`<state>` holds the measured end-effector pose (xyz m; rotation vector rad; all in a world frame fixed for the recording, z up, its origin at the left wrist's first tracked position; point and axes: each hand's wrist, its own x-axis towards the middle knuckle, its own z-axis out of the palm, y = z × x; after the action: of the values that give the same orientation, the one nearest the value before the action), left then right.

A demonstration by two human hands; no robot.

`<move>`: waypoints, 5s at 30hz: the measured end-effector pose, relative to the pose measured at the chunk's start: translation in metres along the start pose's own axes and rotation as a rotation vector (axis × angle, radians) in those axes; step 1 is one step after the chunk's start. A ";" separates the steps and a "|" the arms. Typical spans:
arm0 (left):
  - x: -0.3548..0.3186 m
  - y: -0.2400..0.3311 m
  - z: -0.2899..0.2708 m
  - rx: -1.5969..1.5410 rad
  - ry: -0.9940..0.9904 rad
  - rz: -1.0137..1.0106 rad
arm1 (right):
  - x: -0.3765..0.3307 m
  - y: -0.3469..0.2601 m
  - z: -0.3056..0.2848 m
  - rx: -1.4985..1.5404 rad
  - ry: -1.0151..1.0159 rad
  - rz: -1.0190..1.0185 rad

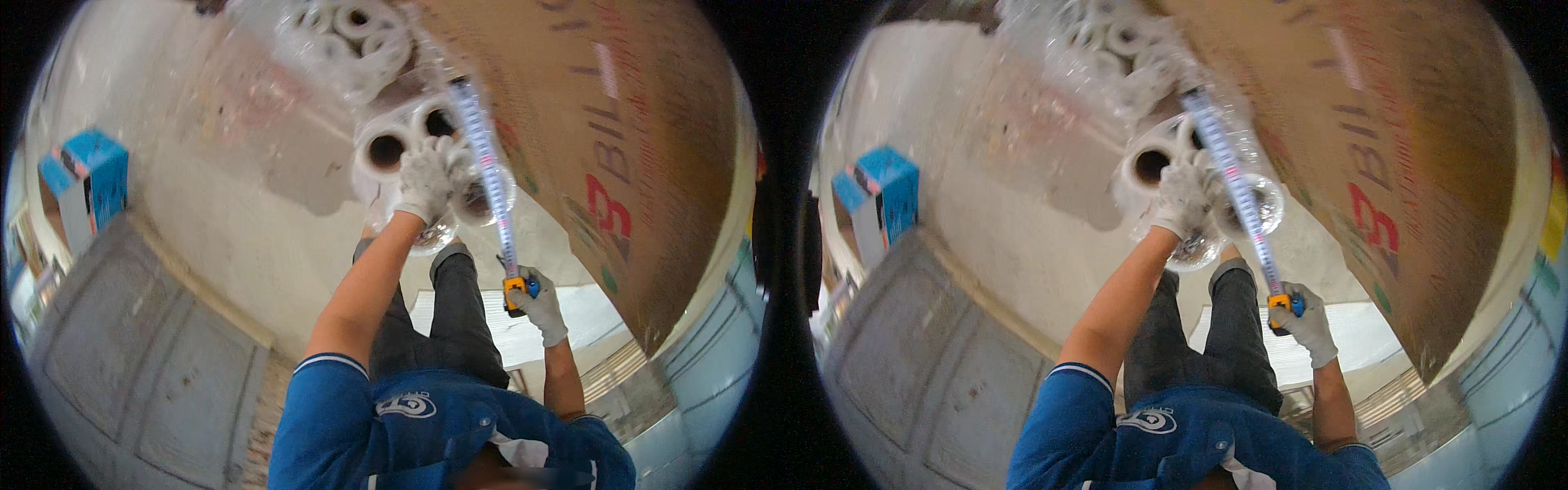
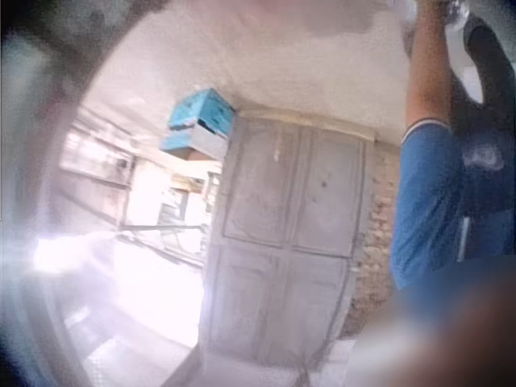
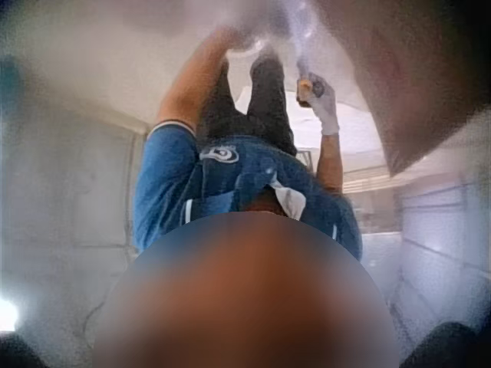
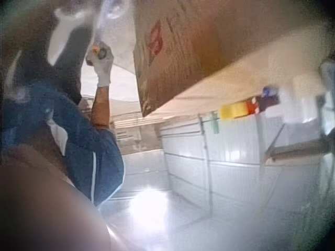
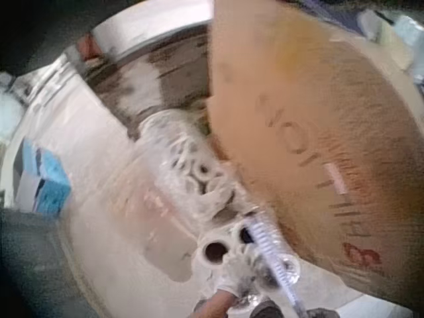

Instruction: The person unrolls a sheet of bubble wrap on the floor, measures it with a tape measure, and cuts it to size using a utility knife. The person then places the cut piece aside.

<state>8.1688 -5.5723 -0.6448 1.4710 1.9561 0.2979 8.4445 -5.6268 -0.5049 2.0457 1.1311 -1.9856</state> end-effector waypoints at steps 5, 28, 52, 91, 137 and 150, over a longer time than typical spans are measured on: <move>0.058 0.034 0.010 0.016 0.421 0.389 | -0.002 0.010 0.011 -0.220 -0.006 -0.214; 0.041 -0.037 -0.011 0.032 0.732 0.198 | -0.014 0.050 0.012 0.037 -0.105 -0.362; -0.182 -0.047 -0.073 -2.159 0.065 -0.746 | 0.023 -0.114 0.232 -0.382 0.095 -0.577; -0.204 -0.209 -0.018 -2.161 0.049 -0.502 | 0.422 -0.105 0.188 -1.633 0.006 -0.082; -0.201 -0.133 -0.181 -1.872 -0.020 -0.281 | -0.096 -0.246 0.042 -0.703 0.003 -0.749; -0.201 -0.060 -0.256 -1.760 0.032 -0.184 | -0.061 -0.337 -0.175 -0.098 1.199 -0.653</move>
<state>7.9922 -5.7253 -0.4108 0.0900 0.9940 1.4352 8.4156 -5.3167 -0.2780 3.1080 2.1877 -0.5166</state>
